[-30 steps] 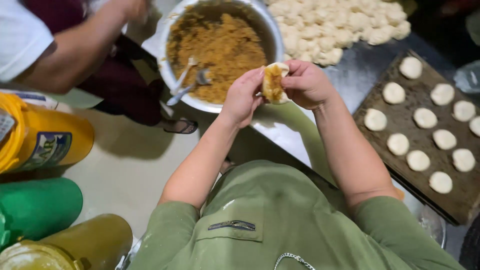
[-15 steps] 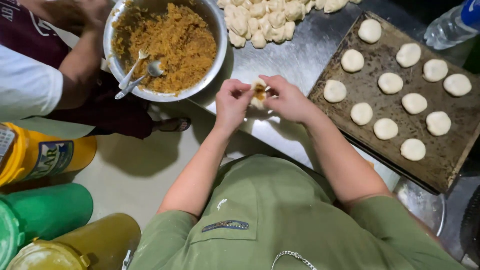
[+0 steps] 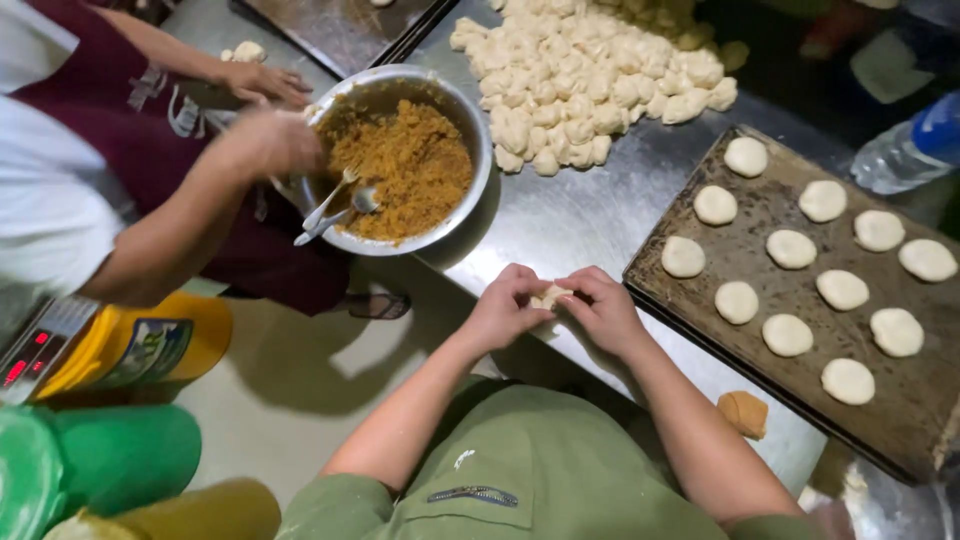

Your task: Filling and sealing dough balls with a mixture and placing them on a baking tray

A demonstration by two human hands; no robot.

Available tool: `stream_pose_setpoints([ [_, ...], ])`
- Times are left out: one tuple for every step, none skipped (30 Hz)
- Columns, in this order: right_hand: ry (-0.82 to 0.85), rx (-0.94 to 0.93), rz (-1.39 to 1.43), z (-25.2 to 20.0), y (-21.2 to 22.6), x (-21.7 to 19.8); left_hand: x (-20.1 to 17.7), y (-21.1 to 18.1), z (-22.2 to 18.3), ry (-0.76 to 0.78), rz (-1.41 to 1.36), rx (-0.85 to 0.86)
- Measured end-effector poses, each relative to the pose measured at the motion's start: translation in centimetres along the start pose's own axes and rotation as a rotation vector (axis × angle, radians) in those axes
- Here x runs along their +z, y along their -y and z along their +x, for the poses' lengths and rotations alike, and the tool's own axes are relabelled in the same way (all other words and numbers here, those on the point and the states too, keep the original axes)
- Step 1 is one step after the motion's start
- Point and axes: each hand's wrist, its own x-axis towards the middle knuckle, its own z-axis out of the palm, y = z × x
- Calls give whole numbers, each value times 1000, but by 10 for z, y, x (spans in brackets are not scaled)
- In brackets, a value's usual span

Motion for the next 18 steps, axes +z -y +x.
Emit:
stream_pose_setpoints([
  [-23,20,-59,-1,4,1,1,2,2,2,69,104],
  [-50,48,-119,-4,8,2,3,3,3,12,135,207],
  [-66,61,-129,-4,11,7,4,7,10,32,129,216],
  [-45,99,-229,-5,15,11,5,12,17,81,247,243],
  [-22,139,-328,-6,18,16,8,16,26,129,365,273],
  [-44,173,-338,-11,18,23,13,26,31,168,354,284],
  [5,257,-418,-14,18,31,19,36,37,213,462,291],
  [60,338,-496,-13,17,39,22,46,45,249,570,301],
  [43,368,-504,-16,15,37,21,48,44,280,559,316],
  [27,378,-455,-21,14,39,18,53,38,248,667,397],
  [9,388,-405,-27,13,43,15,58,32,213,771,481],
  [17,424,-398,-29,7,43,15,65,36,246,755,468],
  [-64,419,-256,-32,0,44,16,74,40,238,643,444],
  [-146,419,-111,-38,-7,48,17,84,40,233,534,410],
  [-142,460,-100,-48,2,45,1,76,29,268,520,387],
  [-175,462,-260,-53,10,40,-14,67,26,229,455,418],
  [-201,463,-420,-59,18,34,-30,57,23,189,389,446],
  [-208,483,-421,-52,26,36,-26,62,29,209,382,446],
])
